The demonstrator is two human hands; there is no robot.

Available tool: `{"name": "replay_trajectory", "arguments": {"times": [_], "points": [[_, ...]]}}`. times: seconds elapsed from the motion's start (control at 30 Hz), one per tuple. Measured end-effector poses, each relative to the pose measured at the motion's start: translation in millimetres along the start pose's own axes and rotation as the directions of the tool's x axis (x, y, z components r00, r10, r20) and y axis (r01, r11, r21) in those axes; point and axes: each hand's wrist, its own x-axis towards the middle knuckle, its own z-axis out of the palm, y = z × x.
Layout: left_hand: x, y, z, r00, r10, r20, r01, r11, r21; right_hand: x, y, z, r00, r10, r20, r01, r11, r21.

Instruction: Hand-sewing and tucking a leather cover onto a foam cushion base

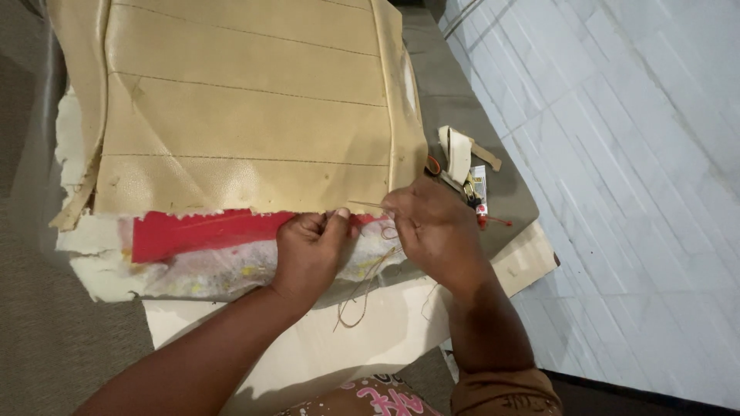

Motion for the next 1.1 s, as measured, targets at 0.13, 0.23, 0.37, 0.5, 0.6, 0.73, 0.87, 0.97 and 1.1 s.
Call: {"name": "replay_trajectory", "arguments": {"times": [0.13, 0.23, 0.37, 0.5, 0.6, 0.73, 0.87, 0.97, 1.1], "points": [[6, -27, 0, 1.000, -0.027, -0.006, 0.027, 0.999, -0.031, -4, 2, 4, 0.999, 0.002, 0.047, 0.006, 0.986, -0.164], [11, -51, -1, 0.999, -0.050, -0.010, 0.050, 0.998, -0.033, 2, -10, 10, 0.999, 0.028, 0.039, -0.023, 0.993, -0.120], [9, -62, -10, 1.000, 0.021, 0.006, -0.020, 0.998, -0.052, 4, -4, 16, 0.996, 0.093, 0.003, -0.093, 0.987, 0.131], [-1, -14, -2, 0.982, -0.165, -0.087, 0.106, 0.876, -0.472, 2, 4, 20, 0.993, 0.110, 0.041, -0.115, 0.982, 0.150], [3, -14, -2, 0.983, -0.178, -0.048, 0.127, 0.843, -0.522, 4, 5, 23, 0.995, 0.095, 0.025, -0.098, 0.968, 0.231], [2, -12, -4, 0.982, -0.191, -0.008, 0.156, 0.824, -0.545, 5, 2, 26, 0.996, 0.084, -0.006, -0.079, 0.955, 0.286], [6, -14, -4, 0.979, -0.205, 0.007, 0.178, 0.831, -0.527, 6, 3, 30, 0.997, 0.058, -0.050, -0.040, 0.950, 0.311], [6, -8, 0, 0.968, -0.250, 0.001, 0.199, 0.771, -0.605, 5, 13, 36, 0.997, 0.056, -0.043, -0.034, 0.915, 0.402], [9, -21, -1, 0.976, -0.213, 0.037, 0.197, 0.807, -0.557, 6, 13, 37, 0.999, 0.021, -0.046, -0.002, 0.926, 0.377]]}}
